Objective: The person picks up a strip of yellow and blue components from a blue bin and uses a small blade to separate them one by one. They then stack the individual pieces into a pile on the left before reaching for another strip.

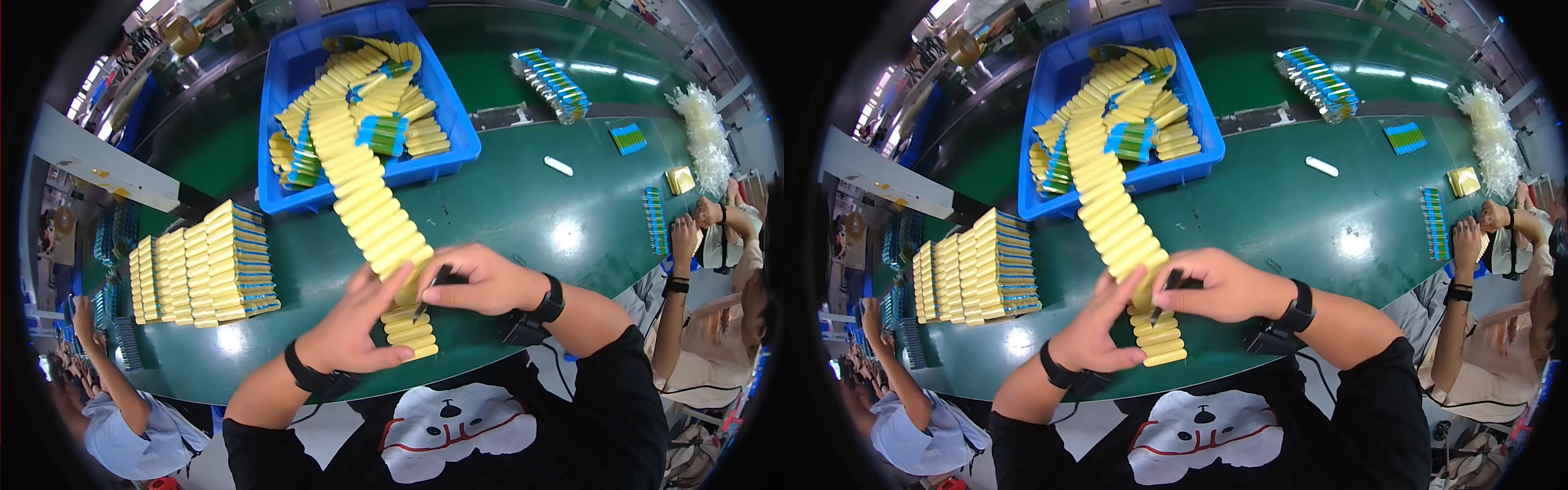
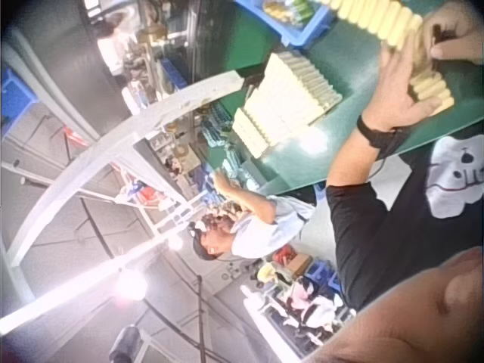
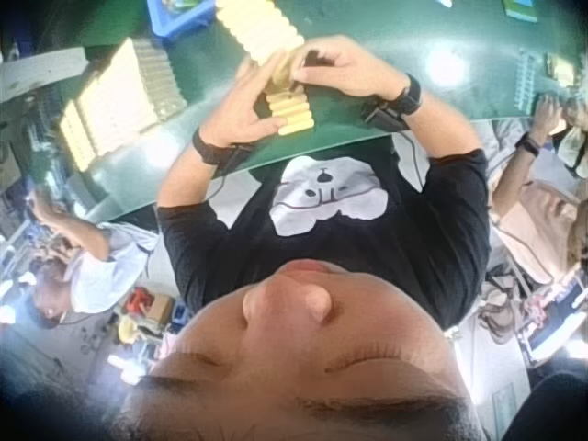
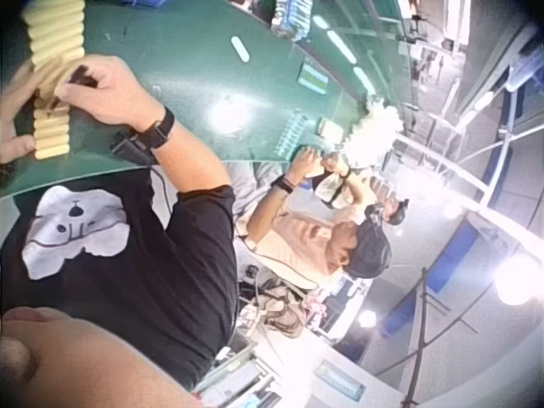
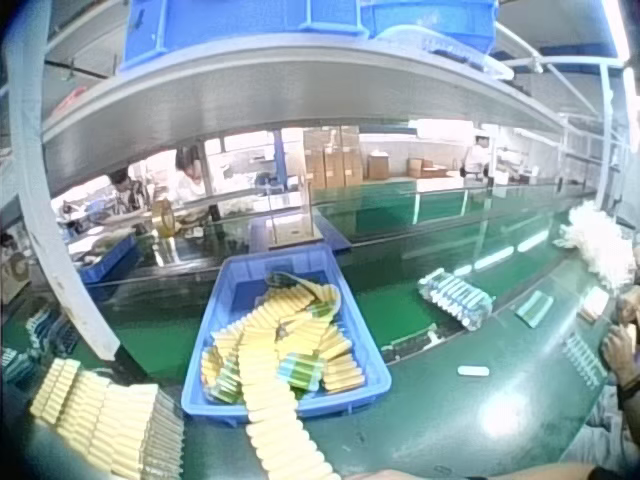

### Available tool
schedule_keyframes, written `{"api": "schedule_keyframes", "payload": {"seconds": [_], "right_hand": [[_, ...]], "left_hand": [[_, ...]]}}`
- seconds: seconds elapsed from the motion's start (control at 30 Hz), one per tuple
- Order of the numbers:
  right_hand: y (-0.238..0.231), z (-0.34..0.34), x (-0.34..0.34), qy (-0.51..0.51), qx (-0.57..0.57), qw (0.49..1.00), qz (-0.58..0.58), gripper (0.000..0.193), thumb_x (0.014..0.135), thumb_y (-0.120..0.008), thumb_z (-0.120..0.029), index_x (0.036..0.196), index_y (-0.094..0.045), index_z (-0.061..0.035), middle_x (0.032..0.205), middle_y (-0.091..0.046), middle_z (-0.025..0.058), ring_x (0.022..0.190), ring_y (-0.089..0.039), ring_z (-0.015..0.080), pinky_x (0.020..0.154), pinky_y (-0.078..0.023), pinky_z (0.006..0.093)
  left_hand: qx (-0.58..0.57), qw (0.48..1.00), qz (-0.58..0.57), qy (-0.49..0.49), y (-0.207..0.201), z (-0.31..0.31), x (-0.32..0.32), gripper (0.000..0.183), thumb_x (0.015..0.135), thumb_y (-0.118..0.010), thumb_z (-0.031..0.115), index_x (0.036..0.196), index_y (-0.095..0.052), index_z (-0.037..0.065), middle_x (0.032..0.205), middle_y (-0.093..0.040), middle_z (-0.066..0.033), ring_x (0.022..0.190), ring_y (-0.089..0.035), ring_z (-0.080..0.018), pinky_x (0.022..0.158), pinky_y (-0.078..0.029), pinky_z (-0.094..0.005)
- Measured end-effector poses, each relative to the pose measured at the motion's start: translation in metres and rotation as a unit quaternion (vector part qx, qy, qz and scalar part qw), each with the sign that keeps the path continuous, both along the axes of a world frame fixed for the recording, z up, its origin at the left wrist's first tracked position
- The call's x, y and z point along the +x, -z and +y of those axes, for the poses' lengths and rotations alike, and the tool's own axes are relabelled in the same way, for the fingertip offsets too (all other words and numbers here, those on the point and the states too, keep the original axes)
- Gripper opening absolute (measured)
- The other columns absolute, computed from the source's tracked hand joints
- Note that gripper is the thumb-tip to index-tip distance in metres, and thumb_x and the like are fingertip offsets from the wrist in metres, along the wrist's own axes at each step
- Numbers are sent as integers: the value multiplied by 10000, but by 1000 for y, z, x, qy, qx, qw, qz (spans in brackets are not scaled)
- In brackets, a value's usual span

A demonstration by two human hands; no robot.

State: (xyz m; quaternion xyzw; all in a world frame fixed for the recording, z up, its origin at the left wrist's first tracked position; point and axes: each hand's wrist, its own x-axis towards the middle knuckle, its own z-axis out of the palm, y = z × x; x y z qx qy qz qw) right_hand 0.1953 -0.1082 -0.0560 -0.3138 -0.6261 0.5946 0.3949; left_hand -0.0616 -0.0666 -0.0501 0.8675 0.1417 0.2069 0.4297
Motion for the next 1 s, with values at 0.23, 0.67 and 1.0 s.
{"api": "schedule_keyframes", "payload": {"seconds": [0.23,0.67,1.0], "right_hand": [[-10,-8,6,-167,-117,979,28,155,986,-672,-157,1004,-692,-4,903,-722,21,797,-627,77,740,-494,257],[1,-14,-18,-299,-234,921,-86,240,993,-638,-259,998,-692,-25,865,-714,20,686,-671,98,582,-509,260],[-3,-10,-19,-280,-290,909,-107,204,1007,-624,-250,1005,-695,-59,880,-716,2,704,-667,77,558,-497,238]], "left_hand": [[-202,964,-126,-117,23,-10,0,860,882,-690,216,1568,-227,-17,1518,-381,-215,1421,-365,-309,1190,-252,-412],[60,977,120,-164,6,38,3,910,756,-822,251,1537,-394,66,1478,-484,-184,1414,-379,-356,1183,-222,-447],[92,961,205,-161,7,41,13,896,727,-845,341,1512,-453,157,1363,-553,-165,1325,-390,-363,1124,-244,-455]]}}
